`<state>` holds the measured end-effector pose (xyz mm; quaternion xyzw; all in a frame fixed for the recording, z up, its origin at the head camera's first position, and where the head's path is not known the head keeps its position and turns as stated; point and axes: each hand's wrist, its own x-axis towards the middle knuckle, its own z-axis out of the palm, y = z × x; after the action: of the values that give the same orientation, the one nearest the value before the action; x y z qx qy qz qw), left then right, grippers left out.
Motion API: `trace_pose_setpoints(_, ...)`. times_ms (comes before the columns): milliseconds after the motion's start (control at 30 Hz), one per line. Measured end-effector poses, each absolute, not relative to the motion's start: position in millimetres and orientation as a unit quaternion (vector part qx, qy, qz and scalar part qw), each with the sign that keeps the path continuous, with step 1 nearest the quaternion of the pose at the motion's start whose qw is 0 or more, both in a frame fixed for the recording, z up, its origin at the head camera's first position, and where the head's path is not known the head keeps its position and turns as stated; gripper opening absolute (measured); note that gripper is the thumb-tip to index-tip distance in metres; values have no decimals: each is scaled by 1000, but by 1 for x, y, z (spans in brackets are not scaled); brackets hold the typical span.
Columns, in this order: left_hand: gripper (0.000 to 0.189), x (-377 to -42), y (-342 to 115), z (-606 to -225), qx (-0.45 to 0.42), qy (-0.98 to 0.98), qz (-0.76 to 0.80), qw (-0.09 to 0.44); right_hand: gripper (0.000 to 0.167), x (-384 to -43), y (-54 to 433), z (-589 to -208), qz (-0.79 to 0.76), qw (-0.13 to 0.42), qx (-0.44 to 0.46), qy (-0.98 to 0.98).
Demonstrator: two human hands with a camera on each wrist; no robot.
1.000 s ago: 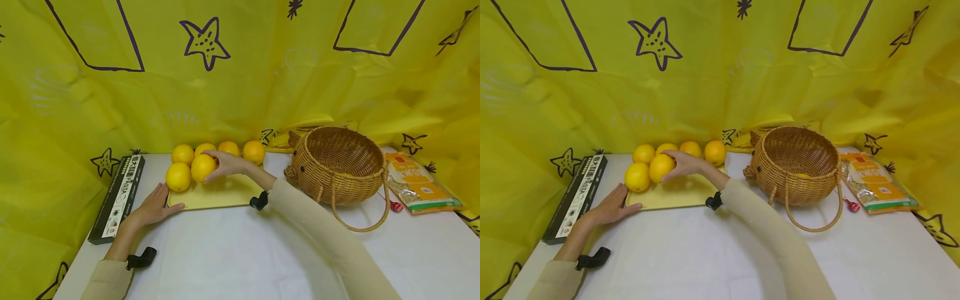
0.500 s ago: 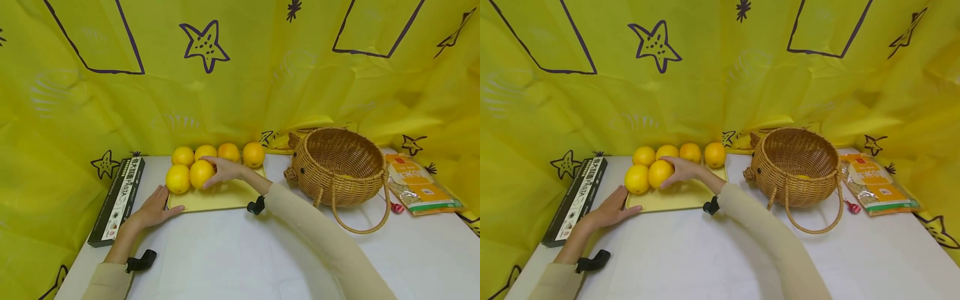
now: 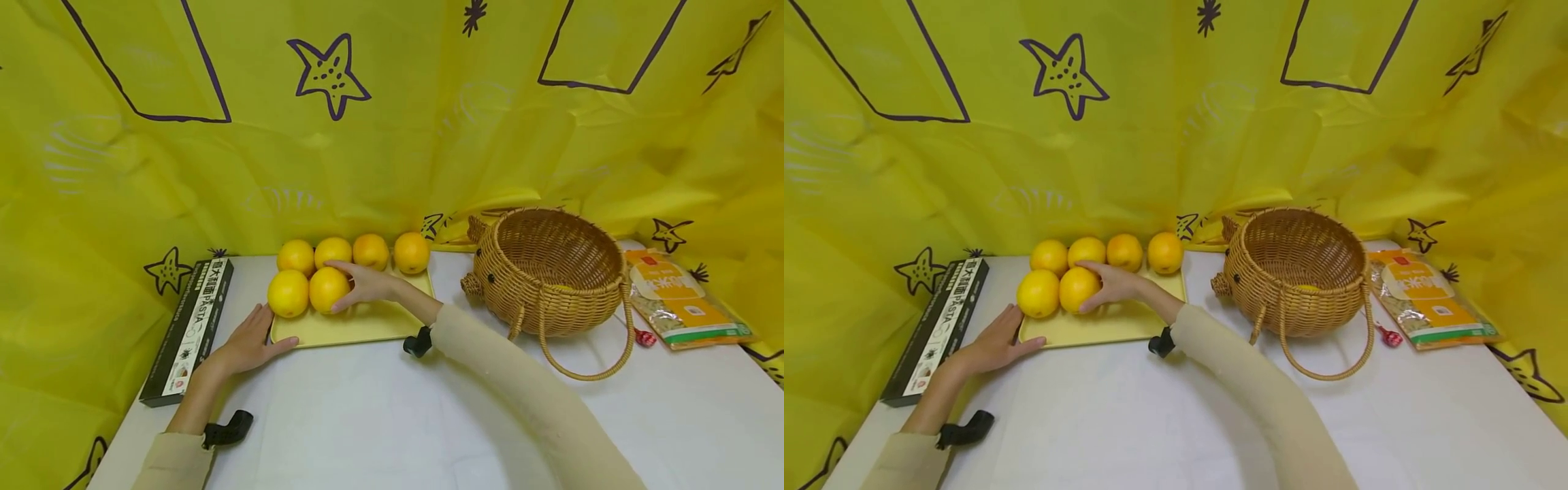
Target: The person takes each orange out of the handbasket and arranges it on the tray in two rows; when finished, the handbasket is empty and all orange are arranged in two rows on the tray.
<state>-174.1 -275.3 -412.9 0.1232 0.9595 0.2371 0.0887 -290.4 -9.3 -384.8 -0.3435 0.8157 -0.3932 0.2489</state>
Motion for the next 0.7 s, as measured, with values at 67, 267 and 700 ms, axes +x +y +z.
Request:
trace_pose_setpoints(67, 100, -174, -276, -414, 122, 959, 238, 90, 95, -288, -9, -386, -405, 252, -338, 811)
trace_pose_setpoints(267, 99, -173, -275, -414, 130, 958, 241, 82, 94, -274, 3, -381, -437, 230, -298, 817)
trace_pose_setpoints(700, 100, -174, -275, -411, 129, 959, 237, 89, 58, -167, 119, -328, -561, 109, -328, 752)
